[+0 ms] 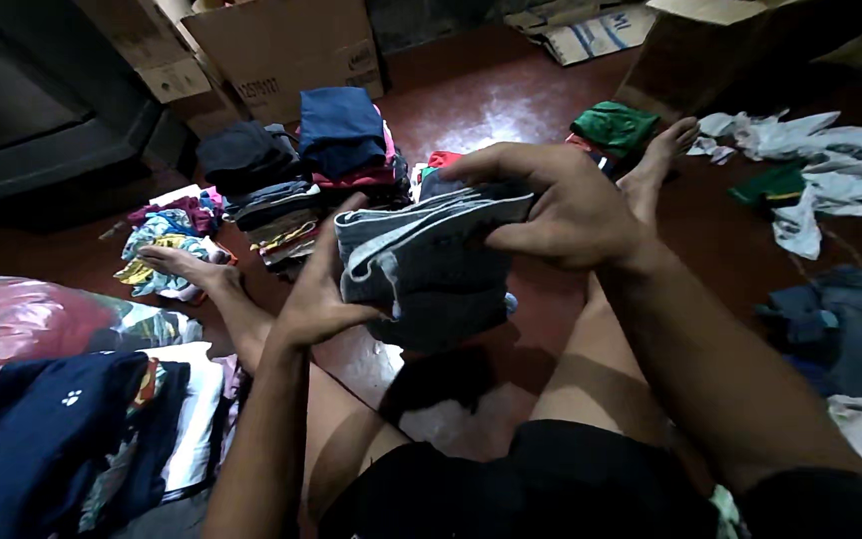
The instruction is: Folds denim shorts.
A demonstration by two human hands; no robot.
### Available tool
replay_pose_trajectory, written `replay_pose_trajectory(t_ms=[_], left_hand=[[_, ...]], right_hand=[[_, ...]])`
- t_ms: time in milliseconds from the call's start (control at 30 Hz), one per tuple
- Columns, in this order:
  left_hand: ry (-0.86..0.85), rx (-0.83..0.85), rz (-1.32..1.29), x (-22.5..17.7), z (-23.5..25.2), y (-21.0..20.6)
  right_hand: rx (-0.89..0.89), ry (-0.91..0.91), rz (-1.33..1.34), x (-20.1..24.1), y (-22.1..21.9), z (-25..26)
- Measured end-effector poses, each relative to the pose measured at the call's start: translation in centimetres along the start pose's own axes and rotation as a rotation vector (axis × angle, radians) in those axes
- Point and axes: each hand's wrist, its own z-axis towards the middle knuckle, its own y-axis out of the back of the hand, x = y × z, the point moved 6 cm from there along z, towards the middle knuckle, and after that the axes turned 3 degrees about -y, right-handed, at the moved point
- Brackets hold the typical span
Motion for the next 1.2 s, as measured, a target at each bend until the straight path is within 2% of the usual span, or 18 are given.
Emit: replay_pose_trajectory(t_ms=[67,100,133,167,233,367,467,533,600,633,700,733,800,867,967,1067,1133,1200], left_hand=[[0.299,-0.039,0.064,2.0,-1.3,-1.0],[0.402,-0.005,0.118,4.2,-1.8,-1.2],[0.423,0.026,0.171,6.6,-2.2,-1.2],[0.386,0.039,0.223,8.2,-2.2,-1.0],[0.253,-0.019,0.356,8.9,-1.7,-0.2],[0.02,-0.175,0.774,2.4,-0.1,1.6],[-0.14,-0.217,1.044,1.3,-1.0,1.1],[-0.123,-0.197,1.111,2.4,-2.4,-0.8],[0.037,-0.074,1.125,5.9,-4.6,-4.1],[0.191,0.042,1.089,9.2,-6.3,-6.1],[0.577,0.416,0.888,16.1,-10.7,-10.6],[0.701,0.587,0.76,18.6,-12.6,-12.7],[0.774,0.736,0.589,20.8,-14.4,-15.3],[0.754,0.668,0.581,20.8,-13.6,-15.1],[0.769,0.387,0.7,21.7,-11.4,-11.8],[0.894,0.176,0.83,25.5,-13.0,-9.6],[0.992,0.207,0.887,28.9,-16.7,-9.8],[1.065,0.297,0.899,29.3,-17.6,-10.7]], right_hand=[[-0.003,-0.022,-0.003,-0.1,0.2,0.3],[-0.021,-0.038,-0.026,-0.5,0.2,0.5],[-0.04,-0.064,-0.058,-1.1,0.4,0.7],[-0.057,-0.097,-0.09,-1.9,0.5,0.8],[-0.084,-0.157,-0.142,-3.8,0.7,0.8],[-0.152,-0.123,-0.249,-6.3,1.2,0.5],[-0.175,0.006,-0.245,-7.6,0.4,-1.1],[-0.165,0.001,-0.266,-9.5,-0.9,-3.1],[-0.108,-0.142,-0.3,-13.0,-3.1,-6.5],[-0.04,-0.253,-0.336,-15.5,-4.7,-9.0],[0.185,-0.545,-0.375,-20.7,-8.3,-15.1],[0.296,-0.674,-0.335,-22.4,-10.0,-17.9],[0.361,-0.803,-0.23,-23.3,-12.3,-21.6],[0.316,-0.866,-0.205,-22.3,-13.9,-23.7],[0.303,-0.86,-0.264,-21.2,-16.4,-23.8],[0.402,-0.833,-0.335,-22.0,-18.6,-23.3],[0.532,-0.912,-0.354,-23.1,-19.8,-24.4],[0.613,-0.983,-0.381,-23.5,-19.6,-25.2]])
